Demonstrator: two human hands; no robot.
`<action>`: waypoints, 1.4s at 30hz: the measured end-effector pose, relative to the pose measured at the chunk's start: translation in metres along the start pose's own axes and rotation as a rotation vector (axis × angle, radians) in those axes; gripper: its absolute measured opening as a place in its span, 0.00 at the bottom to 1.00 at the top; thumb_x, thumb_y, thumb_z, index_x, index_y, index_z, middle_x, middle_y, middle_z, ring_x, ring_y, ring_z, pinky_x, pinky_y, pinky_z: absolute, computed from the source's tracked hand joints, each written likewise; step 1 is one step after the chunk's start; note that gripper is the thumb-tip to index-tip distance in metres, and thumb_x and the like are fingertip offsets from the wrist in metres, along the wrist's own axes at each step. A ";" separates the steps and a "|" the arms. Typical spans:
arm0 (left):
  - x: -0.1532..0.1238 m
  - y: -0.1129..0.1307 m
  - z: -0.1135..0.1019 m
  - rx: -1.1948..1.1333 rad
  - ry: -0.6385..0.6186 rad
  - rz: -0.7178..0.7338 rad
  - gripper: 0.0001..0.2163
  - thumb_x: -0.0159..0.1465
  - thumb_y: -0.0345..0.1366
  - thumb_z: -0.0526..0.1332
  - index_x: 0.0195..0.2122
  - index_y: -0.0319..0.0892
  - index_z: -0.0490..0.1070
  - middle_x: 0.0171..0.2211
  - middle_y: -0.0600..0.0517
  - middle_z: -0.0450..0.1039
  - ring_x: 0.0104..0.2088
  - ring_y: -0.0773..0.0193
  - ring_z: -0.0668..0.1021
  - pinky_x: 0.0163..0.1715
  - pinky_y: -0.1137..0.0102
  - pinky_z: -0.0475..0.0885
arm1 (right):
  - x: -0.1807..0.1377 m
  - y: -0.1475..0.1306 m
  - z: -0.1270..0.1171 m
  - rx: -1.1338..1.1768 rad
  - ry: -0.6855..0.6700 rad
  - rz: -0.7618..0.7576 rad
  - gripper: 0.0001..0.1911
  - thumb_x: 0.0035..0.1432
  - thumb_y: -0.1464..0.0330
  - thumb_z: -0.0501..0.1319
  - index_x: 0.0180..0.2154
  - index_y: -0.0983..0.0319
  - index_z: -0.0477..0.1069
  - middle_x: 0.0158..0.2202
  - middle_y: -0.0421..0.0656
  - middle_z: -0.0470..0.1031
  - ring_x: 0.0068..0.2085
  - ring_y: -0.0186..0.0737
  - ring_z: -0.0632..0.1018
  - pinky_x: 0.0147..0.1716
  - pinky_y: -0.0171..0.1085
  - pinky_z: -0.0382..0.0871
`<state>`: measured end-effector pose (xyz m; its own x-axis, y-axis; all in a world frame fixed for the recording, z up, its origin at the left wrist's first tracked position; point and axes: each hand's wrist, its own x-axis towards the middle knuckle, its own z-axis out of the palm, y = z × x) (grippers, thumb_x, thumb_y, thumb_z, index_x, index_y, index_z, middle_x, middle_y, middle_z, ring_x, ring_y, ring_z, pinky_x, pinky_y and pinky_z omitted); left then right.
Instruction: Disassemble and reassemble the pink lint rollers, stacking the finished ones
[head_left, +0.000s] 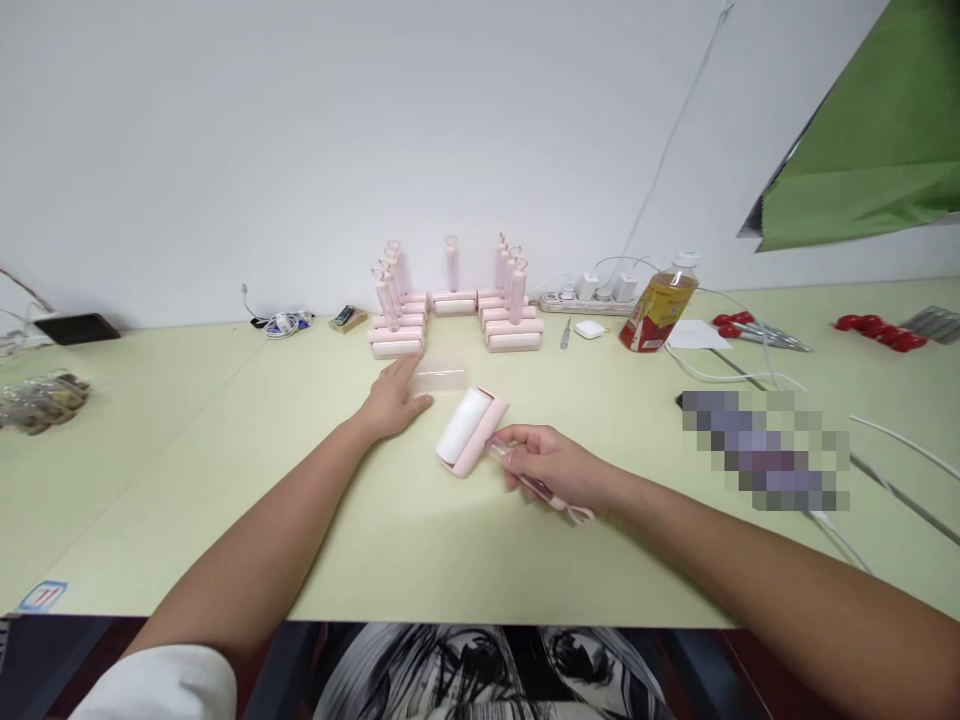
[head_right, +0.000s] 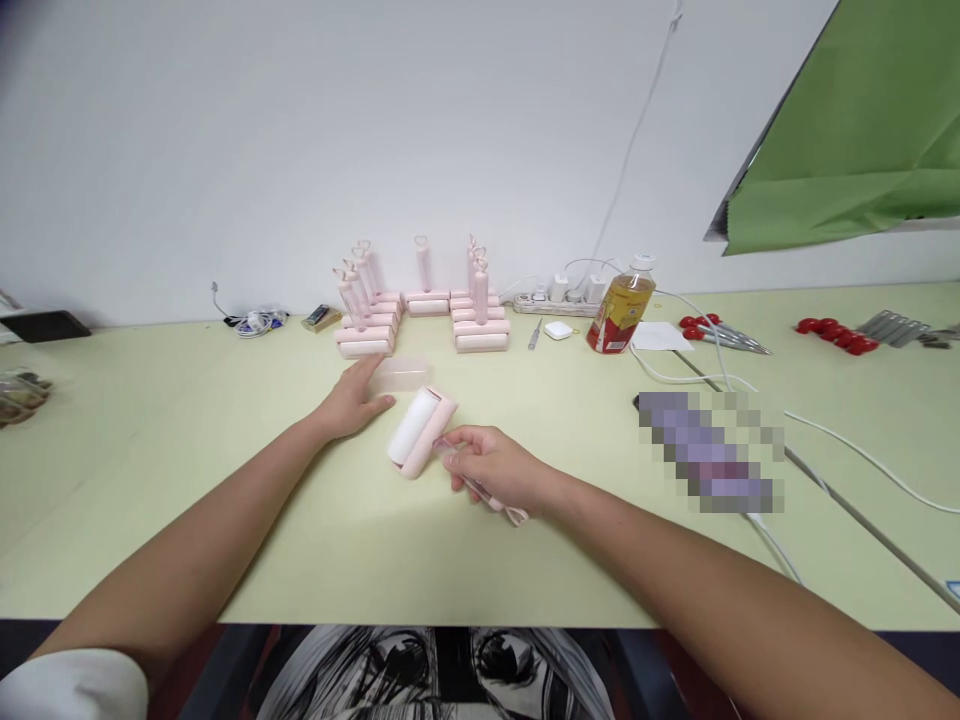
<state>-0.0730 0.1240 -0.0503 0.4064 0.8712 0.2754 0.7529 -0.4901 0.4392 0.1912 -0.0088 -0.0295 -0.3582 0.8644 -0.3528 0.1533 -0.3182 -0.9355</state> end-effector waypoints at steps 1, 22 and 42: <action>0.000 0.001 0.001 -0.028 0.005 0.001 0.32 0.60 0.45 0.60 0.64 0.41 0.58 0.64 0.41 0.58 0.63 0.44 0.61 0.61 0.52 0.57 | 0.000 0.000 0.000 -0.002 -0.014 0.003 0.16 0.54 0.60 0.65 0.43 0.59 0.70 0.24 0.38 0.74 0.17 0.29 0.67 0.11 0.27 0.52; -0.016 0.049 0.009 -0.952 -0.074 -0.225 0.23 0.56 0.51 0.66 0.46 0.39 0.72 0.38 0.48 0.74 0.35 0.63 0.74 0.39 0.66 0.71 | 0.010 0.007 -0.005 0.125 0.078 -0.099 0.16 0.59 0.55 0.62 0.42 0.60 0.68 0.28 0.40 0.75 0.18 0.29 0.67 0.14 0.29 0.60; -0.024 0.067 0.007 -1.157 -0.282 -0.296 0.21 0.53 0.47 0.70 0.41 0.37 0.74 0.31 0.51 0.72 0.28 0.69 0.73 0.30 0.71 0.69 | 0.003 0.004 0.000 0.177 0.063 -0.117 0.16 0.60 0.57 0.61 0.43 0.61 0.69 0.29 0.41 0.76 0.19 0.30 0.72 0.16 0.30 0.64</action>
<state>-0.0287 0.0705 -0.0334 0.5034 0.8588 -0.0956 -0.0094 0.1160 0.9932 0.1902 -0.0071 -0.0343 -0.3046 0.9206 -0.2445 -0.0523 -0.2725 -0.9607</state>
